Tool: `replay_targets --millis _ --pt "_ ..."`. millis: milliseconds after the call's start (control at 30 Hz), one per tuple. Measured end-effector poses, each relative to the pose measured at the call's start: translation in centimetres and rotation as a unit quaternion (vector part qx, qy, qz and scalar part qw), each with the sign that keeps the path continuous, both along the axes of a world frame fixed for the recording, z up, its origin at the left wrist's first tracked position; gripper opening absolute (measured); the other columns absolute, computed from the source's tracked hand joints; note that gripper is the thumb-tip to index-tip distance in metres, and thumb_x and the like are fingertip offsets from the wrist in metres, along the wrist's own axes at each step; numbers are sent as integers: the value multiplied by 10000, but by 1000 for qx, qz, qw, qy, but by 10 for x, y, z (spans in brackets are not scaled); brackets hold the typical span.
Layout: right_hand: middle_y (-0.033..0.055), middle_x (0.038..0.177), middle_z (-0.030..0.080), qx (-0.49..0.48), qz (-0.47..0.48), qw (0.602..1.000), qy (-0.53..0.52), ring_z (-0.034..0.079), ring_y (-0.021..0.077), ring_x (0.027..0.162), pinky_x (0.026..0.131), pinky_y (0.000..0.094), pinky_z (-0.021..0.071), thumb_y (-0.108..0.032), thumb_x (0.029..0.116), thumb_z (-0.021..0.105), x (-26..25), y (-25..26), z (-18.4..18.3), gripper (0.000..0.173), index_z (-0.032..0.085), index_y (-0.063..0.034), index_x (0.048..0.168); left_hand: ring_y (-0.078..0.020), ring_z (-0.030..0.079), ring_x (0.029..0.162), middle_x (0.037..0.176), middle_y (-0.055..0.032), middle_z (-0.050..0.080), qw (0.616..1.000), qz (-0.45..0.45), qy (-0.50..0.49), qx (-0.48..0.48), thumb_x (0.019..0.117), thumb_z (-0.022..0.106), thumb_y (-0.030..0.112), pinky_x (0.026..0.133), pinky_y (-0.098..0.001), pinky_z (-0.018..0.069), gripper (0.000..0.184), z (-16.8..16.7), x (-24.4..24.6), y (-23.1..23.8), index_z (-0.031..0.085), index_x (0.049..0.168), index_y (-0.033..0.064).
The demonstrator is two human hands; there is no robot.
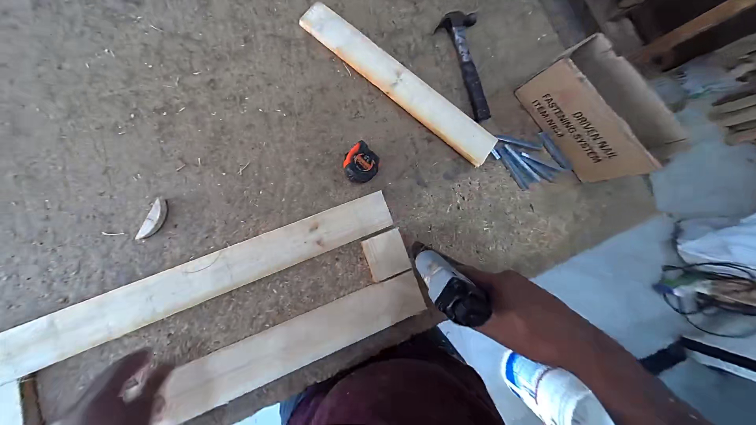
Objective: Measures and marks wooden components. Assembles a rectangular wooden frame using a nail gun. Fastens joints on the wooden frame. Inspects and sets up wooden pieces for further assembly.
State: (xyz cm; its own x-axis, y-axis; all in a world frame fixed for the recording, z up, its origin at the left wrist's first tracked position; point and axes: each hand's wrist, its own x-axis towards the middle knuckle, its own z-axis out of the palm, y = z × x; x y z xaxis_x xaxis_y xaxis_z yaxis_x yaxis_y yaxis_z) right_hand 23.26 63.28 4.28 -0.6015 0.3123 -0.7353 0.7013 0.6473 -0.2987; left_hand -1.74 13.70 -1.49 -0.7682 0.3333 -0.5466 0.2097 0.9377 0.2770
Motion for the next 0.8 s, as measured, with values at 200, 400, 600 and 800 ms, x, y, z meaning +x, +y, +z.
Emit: replay_targets --millis 200,400,600,800 --pt "130 1009 726 -44 166 983 -63 703 355 971 813 601 551 -502 904 675 -31 50 -25 556 591 -260 1397 -112 736 899 1039 25 763 984 1 -63 166 986 643 454 842 -393 626 451 -59 104 268 675 1321 153" --pt "142 985 719 -72 202 975 -51 705 365 941 794 600 554 -511 919 637 -45 65 -43 574 564 -243 1422 -82 726 816 909 52 761 979 136 -59 140 938 713 428 802 -354 619 399 -76 118 322 726 1236 162" --pt "135 965 720 -104 215 969 -55 712 363 916 775 601 564 -591 908 615 -53 76 -48 616 560 -241 1412 -14 707 741 860 75 759 957 193 -27 217 895 783 341 731 -249 625 342 -88 123 318 766 1177 148" --pt "131 948 719 -119 224 966 -61 715 365 892 748 609 566 -614 894 610 -57 78 -50 631 554 -248 1406 -22 694 716 843 55 748 946 192 9 260 894 779 301 697 -221 615 323 -92 126 314 777 1154 110"
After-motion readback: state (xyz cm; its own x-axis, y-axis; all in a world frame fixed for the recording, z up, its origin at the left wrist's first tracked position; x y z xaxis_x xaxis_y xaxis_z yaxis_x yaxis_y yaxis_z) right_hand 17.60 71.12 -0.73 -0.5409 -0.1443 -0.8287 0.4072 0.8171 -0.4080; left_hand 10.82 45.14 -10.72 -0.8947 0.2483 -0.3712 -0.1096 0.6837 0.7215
